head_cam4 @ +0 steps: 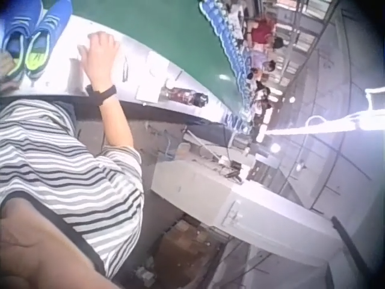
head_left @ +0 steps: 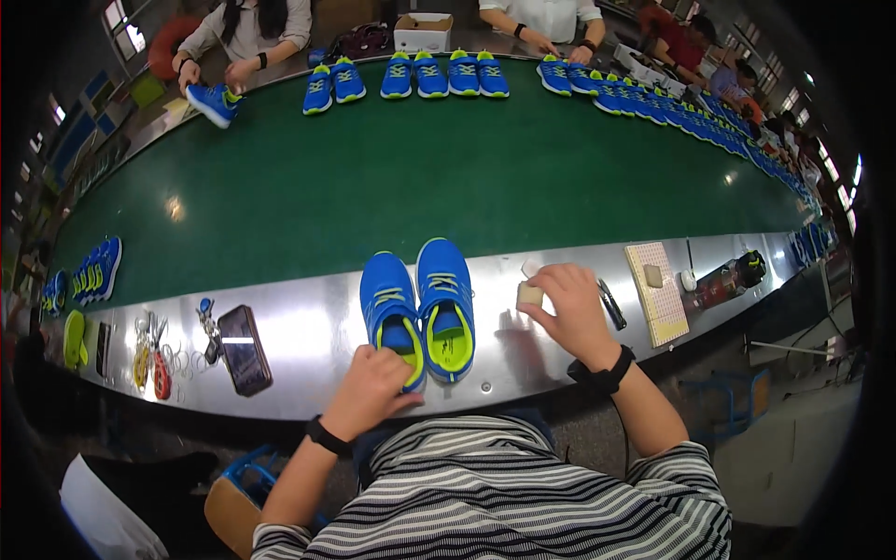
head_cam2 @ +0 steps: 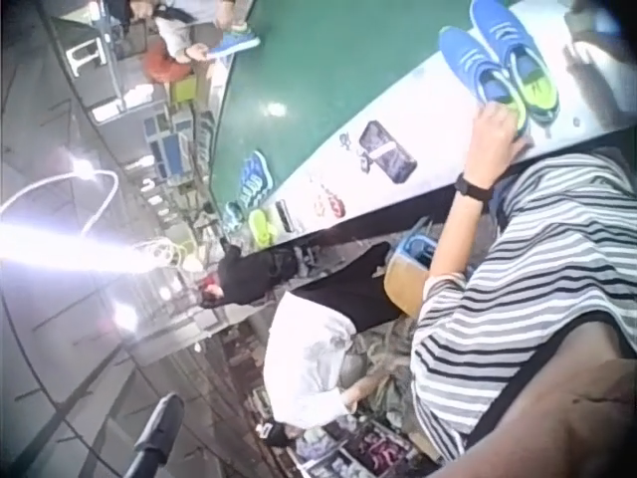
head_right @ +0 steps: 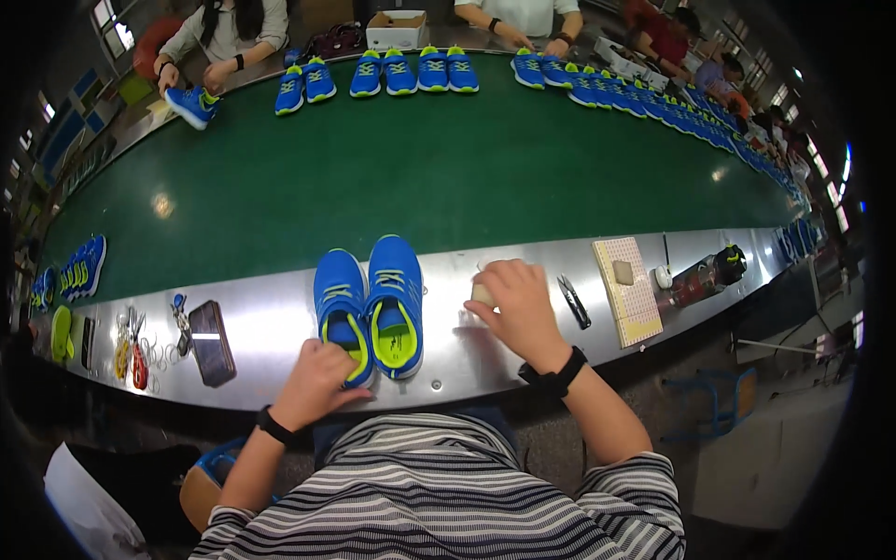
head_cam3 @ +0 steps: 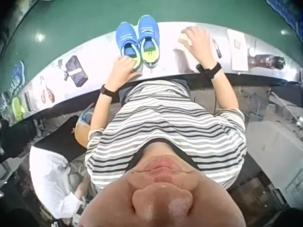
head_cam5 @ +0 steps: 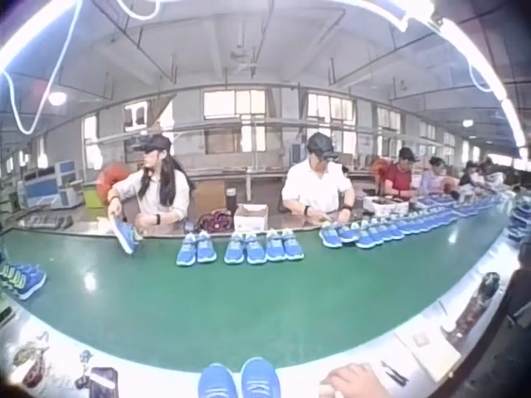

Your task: The recorder is inspecting and processing blue athletic shoes on a manufacturing line, including using a small tool to trim or adjust parts of the shoe.

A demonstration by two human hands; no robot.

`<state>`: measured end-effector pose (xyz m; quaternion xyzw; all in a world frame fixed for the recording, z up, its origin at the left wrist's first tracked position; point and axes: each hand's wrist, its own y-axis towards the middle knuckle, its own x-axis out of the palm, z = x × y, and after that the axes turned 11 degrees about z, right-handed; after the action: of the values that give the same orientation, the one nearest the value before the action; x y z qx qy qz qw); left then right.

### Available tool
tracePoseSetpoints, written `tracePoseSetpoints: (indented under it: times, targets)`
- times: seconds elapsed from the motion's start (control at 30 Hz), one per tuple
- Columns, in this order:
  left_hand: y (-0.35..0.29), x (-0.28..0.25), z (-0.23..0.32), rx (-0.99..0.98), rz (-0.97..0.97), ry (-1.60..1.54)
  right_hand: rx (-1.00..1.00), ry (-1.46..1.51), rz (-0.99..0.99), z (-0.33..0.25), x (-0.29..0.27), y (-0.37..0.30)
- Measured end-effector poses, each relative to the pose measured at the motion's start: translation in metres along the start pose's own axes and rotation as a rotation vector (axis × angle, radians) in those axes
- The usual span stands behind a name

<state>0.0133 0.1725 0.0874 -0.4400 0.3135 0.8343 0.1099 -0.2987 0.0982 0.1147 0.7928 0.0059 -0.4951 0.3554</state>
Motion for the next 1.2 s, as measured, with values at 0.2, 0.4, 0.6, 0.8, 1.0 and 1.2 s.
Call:
tracePoseSetpoints:
  times: [0.2, 0.4, 0.6, 0.8, 1.0, 1.2]
  targets:
    - [0.009, 0.01, -0.004, 0.035, -0.014, -0.002, -0.367, 0.403, -0.228, -0.033, 0.027, 0.058]
    - [-0.015, -0.015, 0.01, -0.189, 0.238, -0.043, -0.895, 0.082, -0.219, -0.067, 0.051, 0.083]
    - [-0.051, -0.003, -0.007, -0.456, 0.343, -0.081, -1.173, 0.003, -0.199, -0.067, 0.057, 0.081]
    - [-0.057, 0.023, -0.021, -0.46, 0.312, 0.017, -0.94, -0.011, -0.109, -0.042, -0.015, 0.088]
    - [-0.059, 0.02, -0.026, -0.492, 0.339, 0.026, -0.181, 0.257, 0.156, 0.002, -0.053, 0.091]
    - [-0.053, 0.023, -0.032, -0.44, 0.37, 0.086, 0.327, 0.228, 0.277, 0.12, -0.024, 0.136]
